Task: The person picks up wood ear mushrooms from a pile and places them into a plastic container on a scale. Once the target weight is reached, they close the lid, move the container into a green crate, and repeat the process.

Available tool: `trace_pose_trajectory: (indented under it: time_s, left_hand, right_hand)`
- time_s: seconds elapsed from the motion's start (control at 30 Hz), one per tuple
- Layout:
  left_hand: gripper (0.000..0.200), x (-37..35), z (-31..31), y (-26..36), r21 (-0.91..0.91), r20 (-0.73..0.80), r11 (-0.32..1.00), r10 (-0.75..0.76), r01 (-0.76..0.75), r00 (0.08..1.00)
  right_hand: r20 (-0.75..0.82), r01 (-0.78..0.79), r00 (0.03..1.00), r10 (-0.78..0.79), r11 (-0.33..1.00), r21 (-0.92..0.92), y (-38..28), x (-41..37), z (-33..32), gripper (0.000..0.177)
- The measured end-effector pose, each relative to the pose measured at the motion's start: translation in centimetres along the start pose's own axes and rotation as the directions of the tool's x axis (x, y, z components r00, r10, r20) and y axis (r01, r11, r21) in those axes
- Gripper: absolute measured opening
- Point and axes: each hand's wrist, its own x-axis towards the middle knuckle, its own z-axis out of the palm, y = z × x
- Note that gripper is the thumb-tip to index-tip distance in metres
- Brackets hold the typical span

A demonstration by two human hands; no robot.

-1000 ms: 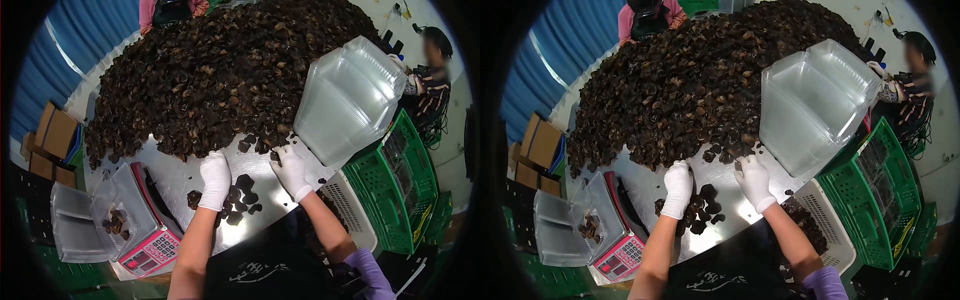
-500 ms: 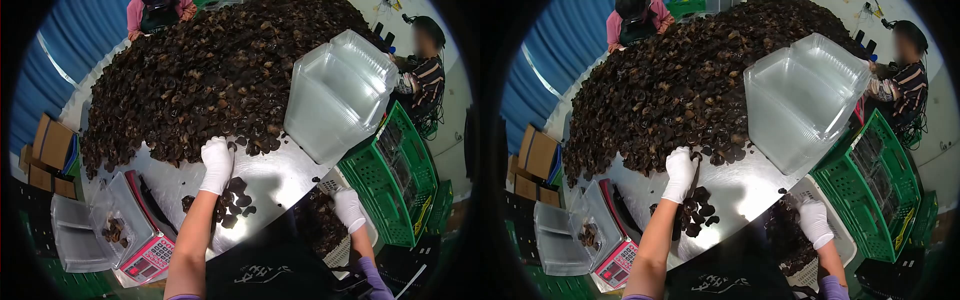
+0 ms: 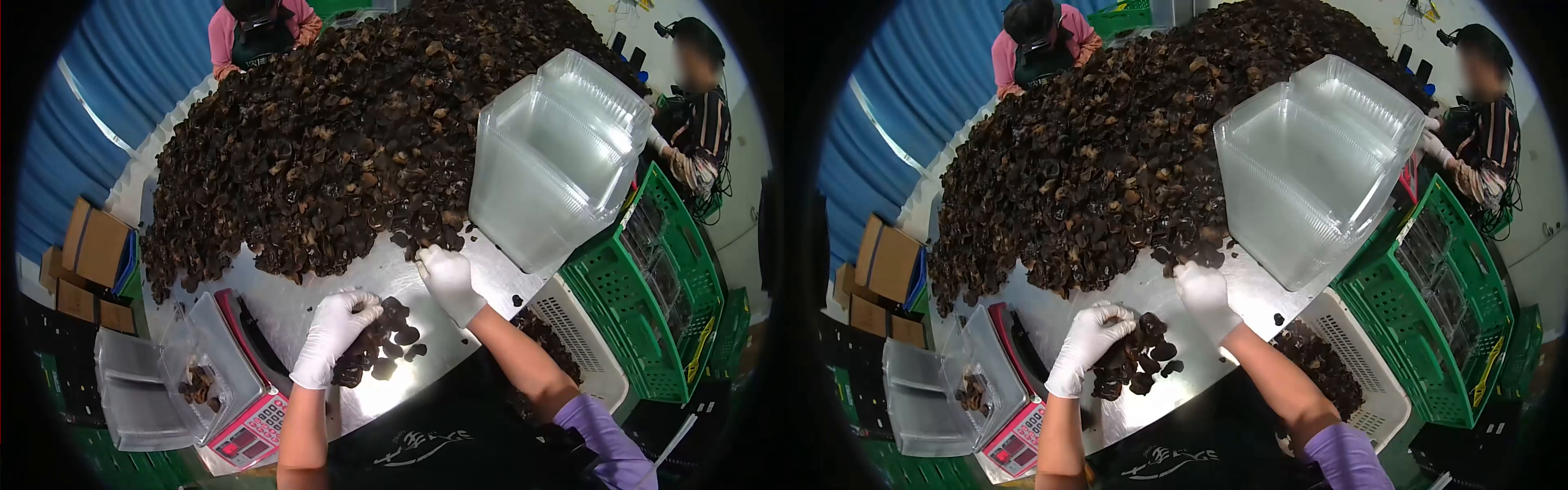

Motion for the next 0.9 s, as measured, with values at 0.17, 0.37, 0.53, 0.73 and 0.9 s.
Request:
trace_pose_trajectory:
  time_s: [0.17, 0.37, 0.53, 0.73, 0.9]
  left_hand:
    - [0.018, 6.6, 2.9, -0.6, 0.381, -0.275, 0.884, 0.388, -0.271, 0.880]
    - [0.011, 12.1, 5.9, -1.0, 0.763, -0.196, 0.613, 0.522, -0.205, 0.830]
    - [0.007, 6.4, 3.8, 0.1, 0.465, -0.260, 0.860, 0.358, -0.209, 0.897]
    - [0.010, 1.6, 1.0, -1.0, 0.171, 0.186, 0.967, 0.154, -0.187, 0.970]
    - [0.017, 2.4, 1.9, -0.3, 0.183, -0.007, 0.968, 0.178, -0.173, 0.984]
  right_hand:
    - [0.044, 0.003, 0.999, -0.018, 0.948, 0.317, -1.4, -4.8, -2.9, 0.014]
    - [0.200, -0.161, 0.974, 0.102, 0.940, 0.302, -0.5, -4.6, -6.8, 0.023]
    - [-0.156, -0.021, 0.986, 0.063, 0.966, 0.258, 1.2, 0.5, -6.0, 0.031]
    - [-0.083, -0.164, 0.977, 0.199, 0.936, 0.310, 2.2, 4.1, -3.0, 0.018]
    - [-0.198, -0.157, 0.927, 0.318, 0.809, 0.566, 2.0, 2.3, -5.3, 0.015]
